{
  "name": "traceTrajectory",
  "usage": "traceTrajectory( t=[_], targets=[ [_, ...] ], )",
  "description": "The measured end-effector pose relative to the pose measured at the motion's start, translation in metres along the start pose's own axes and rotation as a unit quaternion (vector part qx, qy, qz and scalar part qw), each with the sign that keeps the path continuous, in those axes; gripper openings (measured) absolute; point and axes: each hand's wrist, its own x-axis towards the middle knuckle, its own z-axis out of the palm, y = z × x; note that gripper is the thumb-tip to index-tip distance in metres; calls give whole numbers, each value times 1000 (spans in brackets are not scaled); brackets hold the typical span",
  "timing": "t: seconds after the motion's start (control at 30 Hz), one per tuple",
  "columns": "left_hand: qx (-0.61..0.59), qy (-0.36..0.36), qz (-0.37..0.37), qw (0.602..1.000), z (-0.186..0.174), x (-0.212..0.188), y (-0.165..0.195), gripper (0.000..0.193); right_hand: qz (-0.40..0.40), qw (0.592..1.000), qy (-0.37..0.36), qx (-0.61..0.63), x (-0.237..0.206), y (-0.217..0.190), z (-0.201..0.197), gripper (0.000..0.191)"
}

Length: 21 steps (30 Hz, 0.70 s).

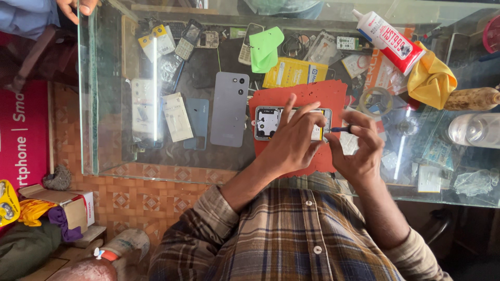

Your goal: The person works on a disassembled smartphone placed on a red mat on a glass display counter, using a blue-handled screwdriver and a pry tool to unscrew and manipulate internal components. They handle the phone's back cover and battery area, then reassemble the phone and power it on, checking the screen at the end.

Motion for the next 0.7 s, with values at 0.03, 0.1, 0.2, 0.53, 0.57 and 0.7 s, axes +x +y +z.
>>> traceTrajectory(
  t=[0.03, 0.1, 0.2, 0.53, 0.57, 0.7],
  targets=[
    [15, -5, -4, 1000, -2, -1, -2, 49, 16, 998, -21, 59, 2, 0, 0, 62],
    [42, -19, -14, 999, -5, -5, -4, 53, 41, 994, -27, 95, 5, 0, 2, 60],
    [74, 0, -12, 997, -4, -9, -6, 41, 41, 999, 2, 17, 9, 1, 2, 72],
    [97, -2, 11, 995, -2, -9, -13, 32, 18, 999, -32, 9, 7, -7, 2, 64],
    [96, -3, 10, 995, -2, -9, -12, 33, 29, 998, -51, 35, 5, -6, 2, 63],
    [102, -9, 8, 995, -3, -8, -11, 31, 30, 999, 11, 16, 2, -5, 6, 64]
  ],
)
